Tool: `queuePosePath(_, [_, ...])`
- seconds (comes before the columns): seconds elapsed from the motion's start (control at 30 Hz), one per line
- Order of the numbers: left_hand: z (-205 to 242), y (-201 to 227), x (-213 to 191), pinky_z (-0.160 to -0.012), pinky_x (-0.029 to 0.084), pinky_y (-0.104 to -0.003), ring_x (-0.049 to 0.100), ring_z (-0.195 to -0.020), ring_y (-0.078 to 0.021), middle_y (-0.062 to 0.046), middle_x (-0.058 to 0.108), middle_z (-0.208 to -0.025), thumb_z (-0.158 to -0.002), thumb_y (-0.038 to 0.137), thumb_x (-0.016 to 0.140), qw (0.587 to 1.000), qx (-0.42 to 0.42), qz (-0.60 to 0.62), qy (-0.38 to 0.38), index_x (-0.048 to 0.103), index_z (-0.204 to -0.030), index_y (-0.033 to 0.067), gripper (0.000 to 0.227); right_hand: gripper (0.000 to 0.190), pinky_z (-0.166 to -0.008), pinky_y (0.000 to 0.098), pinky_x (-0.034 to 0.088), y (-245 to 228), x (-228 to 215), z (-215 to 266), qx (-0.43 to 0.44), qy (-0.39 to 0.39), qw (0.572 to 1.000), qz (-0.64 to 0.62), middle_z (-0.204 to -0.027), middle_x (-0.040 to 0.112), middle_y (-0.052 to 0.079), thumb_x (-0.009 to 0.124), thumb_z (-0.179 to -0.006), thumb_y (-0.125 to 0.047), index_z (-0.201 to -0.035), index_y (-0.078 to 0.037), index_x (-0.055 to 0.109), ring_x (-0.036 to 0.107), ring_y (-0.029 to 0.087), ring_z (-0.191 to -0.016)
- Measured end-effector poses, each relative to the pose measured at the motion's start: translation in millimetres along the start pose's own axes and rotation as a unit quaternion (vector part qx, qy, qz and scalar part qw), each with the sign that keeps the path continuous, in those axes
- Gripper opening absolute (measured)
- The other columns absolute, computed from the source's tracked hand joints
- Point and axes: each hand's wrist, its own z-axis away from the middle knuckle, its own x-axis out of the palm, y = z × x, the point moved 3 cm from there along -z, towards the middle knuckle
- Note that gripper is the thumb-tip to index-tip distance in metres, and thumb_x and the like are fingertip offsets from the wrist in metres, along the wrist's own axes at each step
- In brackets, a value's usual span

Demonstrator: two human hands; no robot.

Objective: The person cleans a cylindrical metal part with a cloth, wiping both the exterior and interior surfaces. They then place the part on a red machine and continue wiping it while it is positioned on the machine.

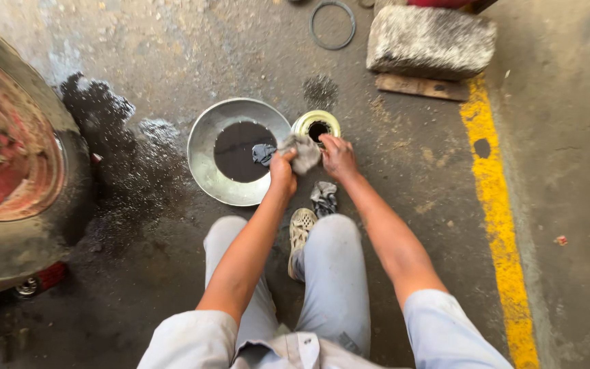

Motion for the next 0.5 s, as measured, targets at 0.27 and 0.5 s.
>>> queuePosePath(0.27, [-15.6, 17.5, -46.6, -0.083, 0.056, -0.036, 0.069, -0.096, -0.0235, -0.011, 0.071, -0.112, -0.096, 0.003, 0.061, 0.993, 0.054, -0.068, 0.076, 0.065, -0.123, 0.0007, 0.027, 0.013, -0.078, 0.0488, 0.043, -2.3, 51.6, -19.0, -0.034, -0.087, 0.983, 0.159, -0.082, 0.073, 0.005, 0.072, -0.091, -0.025, -0.082, -0.016, 0.070, 0.069, 0.026, -0.090])
queuePosePath(0.5, [21.9, 65.7, 8.7, -0.083, 0.062, -0.037, 0.072, -0.099, -0.0245, -0.011, 0.071, -0.112, -0.094, 0.003, 0.057, 1.000, 0.016, -0.004, 0.022, 0.063, -0.122, 0.0015, 0.029, 0.010, -0.080, 0.0474, 0.043, -12.4, -10.6, -29.1, -0.050, 0.009, 0.990, 0.132, -0.082, 0.073, 0.004, 0.073, -0.088, -0.024, -0.082, -0.017, 0.069, 0.071, 0.024, -0.093])
